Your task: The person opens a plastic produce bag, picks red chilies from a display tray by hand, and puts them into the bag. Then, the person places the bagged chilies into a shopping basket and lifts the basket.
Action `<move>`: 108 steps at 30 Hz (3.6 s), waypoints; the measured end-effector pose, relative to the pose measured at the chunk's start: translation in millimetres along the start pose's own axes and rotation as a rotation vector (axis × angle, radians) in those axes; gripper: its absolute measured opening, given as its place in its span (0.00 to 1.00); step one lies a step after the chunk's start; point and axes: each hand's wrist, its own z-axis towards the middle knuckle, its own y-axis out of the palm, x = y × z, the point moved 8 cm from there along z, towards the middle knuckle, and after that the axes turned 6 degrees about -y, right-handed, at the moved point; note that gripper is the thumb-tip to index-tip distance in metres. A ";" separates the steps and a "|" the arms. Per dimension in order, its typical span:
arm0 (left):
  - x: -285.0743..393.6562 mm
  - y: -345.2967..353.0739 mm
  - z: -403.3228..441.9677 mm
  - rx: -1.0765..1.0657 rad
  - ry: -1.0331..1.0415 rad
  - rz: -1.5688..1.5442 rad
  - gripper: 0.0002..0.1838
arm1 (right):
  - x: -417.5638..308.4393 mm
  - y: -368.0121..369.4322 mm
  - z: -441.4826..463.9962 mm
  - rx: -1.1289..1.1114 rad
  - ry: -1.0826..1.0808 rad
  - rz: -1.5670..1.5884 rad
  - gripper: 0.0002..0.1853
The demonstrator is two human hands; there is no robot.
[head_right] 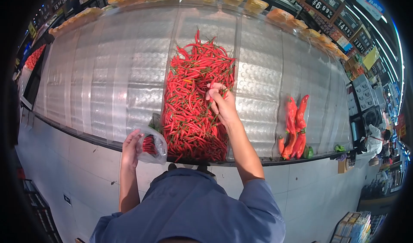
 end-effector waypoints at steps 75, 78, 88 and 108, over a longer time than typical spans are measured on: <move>14.7 -15.1 -15.5 -0.049 0.108 0.042 0.30 | 86.7 182.6 -76.8 0.076 -0.129 0.257 0.03; 14.1 -25.6 -16.0 -0.054 0.106 0.007 0.32 | 146.5 224.6 -120.9 -0.202 -0.399 -0.292 0.05; 27.7 -80.6 -24.0 -0.014 0.142 -0.019 0.30 | 239.3 256.7 -129.9 -0.905 -0.230 -1.080 0.17; 171.5 -61.0 -16.6 -0.265 0.354 0.347 0.10 | 51.9 264.4 -78.1 -0.555 -0.674 -1.112 0.38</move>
